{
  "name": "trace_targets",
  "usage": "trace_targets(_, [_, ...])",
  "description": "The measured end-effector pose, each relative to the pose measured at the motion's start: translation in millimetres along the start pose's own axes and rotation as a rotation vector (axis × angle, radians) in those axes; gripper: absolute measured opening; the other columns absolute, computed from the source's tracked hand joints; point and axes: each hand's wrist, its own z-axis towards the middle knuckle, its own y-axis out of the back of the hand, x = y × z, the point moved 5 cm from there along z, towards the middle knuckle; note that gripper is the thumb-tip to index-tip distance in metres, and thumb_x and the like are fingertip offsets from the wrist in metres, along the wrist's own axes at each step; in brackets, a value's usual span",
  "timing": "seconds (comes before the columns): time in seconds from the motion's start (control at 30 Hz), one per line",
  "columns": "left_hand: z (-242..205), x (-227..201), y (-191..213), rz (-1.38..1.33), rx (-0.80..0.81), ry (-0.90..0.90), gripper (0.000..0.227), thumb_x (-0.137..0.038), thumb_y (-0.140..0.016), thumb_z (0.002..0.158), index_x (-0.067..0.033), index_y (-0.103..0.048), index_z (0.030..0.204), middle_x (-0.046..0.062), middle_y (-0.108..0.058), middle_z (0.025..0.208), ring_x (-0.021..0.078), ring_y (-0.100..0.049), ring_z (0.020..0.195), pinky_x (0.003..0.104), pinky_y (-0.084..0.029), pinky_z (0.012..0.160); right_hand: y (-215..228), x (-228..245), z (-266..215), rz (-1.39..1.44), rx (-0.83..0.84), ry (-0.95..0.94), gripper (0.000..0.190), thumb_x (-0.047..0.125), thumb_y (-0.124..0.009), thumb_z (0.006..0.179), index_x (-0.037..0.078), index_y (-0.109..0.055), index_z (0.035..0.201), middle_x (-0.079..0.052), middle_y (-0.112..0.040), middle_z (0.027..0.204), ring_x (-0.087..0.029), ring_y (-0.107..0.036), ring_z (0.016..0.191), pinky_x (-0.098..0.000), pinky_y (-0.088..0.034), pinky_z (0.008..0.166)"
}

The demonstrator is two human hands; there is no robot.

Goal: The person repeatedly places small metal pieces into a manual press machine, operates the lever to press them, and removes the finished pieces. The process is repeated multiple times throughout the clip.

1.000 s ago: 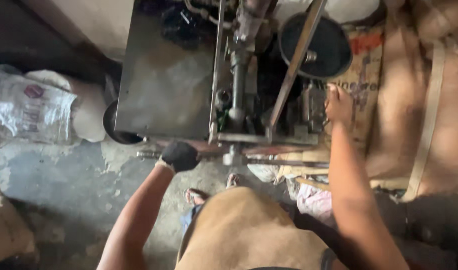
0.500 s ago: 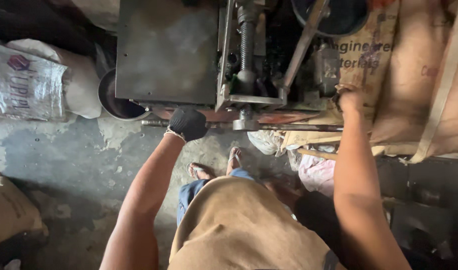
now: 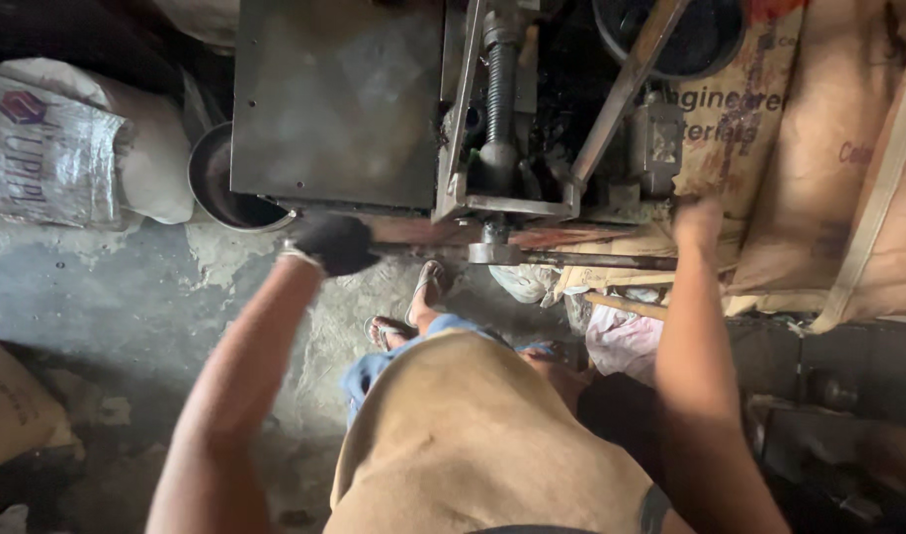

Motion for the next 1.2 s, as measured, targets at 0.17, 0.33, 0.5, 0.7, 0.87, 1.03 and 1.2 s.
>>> trace_targets(0.17, [-24.1, 38.0, -0.8, -0.165, -0.254, 0.015, 0.036, -0.046, -0.065, 0.082, -0.0127, -0.079, 0.081, 0.015, -0.074, 0.083, 0.0376, -0.071, 0.077, 0.049, -0.057, 0.073, 14.3, 27.1, -16.7, -0.009, -0.089, -0.041, 0.025, 0.007, -0.056, 0.105, 0.001, -0.072, 0.124, -0.027, -0.07, 0.115, -0.04, -0.065, 0.11, -0.0469, -0.05, 0.094])
trace_targets(0.33, [-24.0, 36.6, 1.6, -0.179, -0.192, 0.082, 0.032, -0.046, -0.067, 0.081, -0.0154, -0.078, 0.078, 0.013, -0.073, 0.081, 0.0383, -0.071, 0.077, 0.051, -0.056, 0.071, 23.7, 97.0, 56.3, 0.316, -0.04, 0.058, 0.022, 0.005, -0.058, 0.106, 0.001, -0.072, 0.121, -0.016, -0.074, 0.111, -0.026, -0.069, 0.1, -0.0361, -0.054, 0.086])
trace_targets(0.5, [-23.0, 36.1, 3.0, -0.2, -0.148, 0.15, 0.025, -0.041, -0.071, 0.074, -0.0166, -0.075, 0.074, 0.012, -0.072, 0.078, 0.0392, -0.07, 0.075, 0.053, -0.055, 0.067, -89.4, 196.3, 145.9, 0.737, 0.249, 0.105, 0.019, 0.004, -0.059, 0.107, -0.001, -0.071, 0.12, -0.008, -0.075, 0.108, -0.014, -0.072, 0.09, -0.0272, -0.059, 0.078])
trace_targets(0.7, [-22.4, 39.7, -10.7, -0.205, -0.229, 0.16, 0.023, -0.039, -0.072, 0.071, -0.0152, -0.072, 0.071, 0.013, -0.072, 0.076, 0.039, -0.07, 0.077, 0.051, -0.056, 0.068, -177.5, 274.6, 195.9, 0.703, 0.26, 0.141, 0.02, 0.002, -0.064, 0.095, -0.002, -0.073, 0.113, -0.011, -0.077, 0.099, -0.012, -0.071, 0.076, -0.0272, -0.061, 0.065])
trace_targets(0.87, [-18.7, 39.1, -8.0, -0.262, -0.271, 0.12, 0.024, -0.035, -0.075, 0.062, -0.0129, -0.073, 0.07, 0.016, -0.071, 0.076, 0.0398, -0.07, 0.075, 0.051, -0.056, 0.067, -136.9, 312.5, 206.4, 0.515, -0.113, 0.507, 0.017, -0.002, -0.074, 0.083, -0.003, -0.076, 0.1, -0.012, -0.078, 0.092, -0.02, -0.075, 0.083, -0.0351, -0.058, 0.076])
trace_targets(1.03, [-23.0, 37.2, -2.9, -0.241, -0.224, 0.125, 0.029, -0.042, -0.075, 0.068, -0.013, -0.073, 0.072, 0.015, -0.072, 0.077, 0.0389, -0.071, 0.077, 0.051, -0.056, 0.068, -37.6, 238.9, 218.1, 1.139, -0.299, 0.191, 0.028, 0.014, -0.073, 0.1, -0.001, -0.064, 0.121, -0.013, -0.073, 0.11, -0.028, -0.075, 0.092, -0.0378, -0.062, 0.08])
trace_targets(1.2, [-24.8, 43.6, -3.0, -0.315, -0.277, 0.032, 0.025, -0.038, -0.075, 0.066, -0.0133, -0.073, 0.072, 0.015, -0.071, 0.074, 0.0409, -0.069, 0.072, 0.053, -0.054, 0.063, 43.0, 174.4, 215.6, 0.435, -0.56, 0.363, 0.035, 0.008, -0.07, 0.105, -0.009, -0.057, 0.133, -0.017, -0.069, 0.124, -0.029, -0.069, 0.112, -0.0389, -0.059, 0.094])
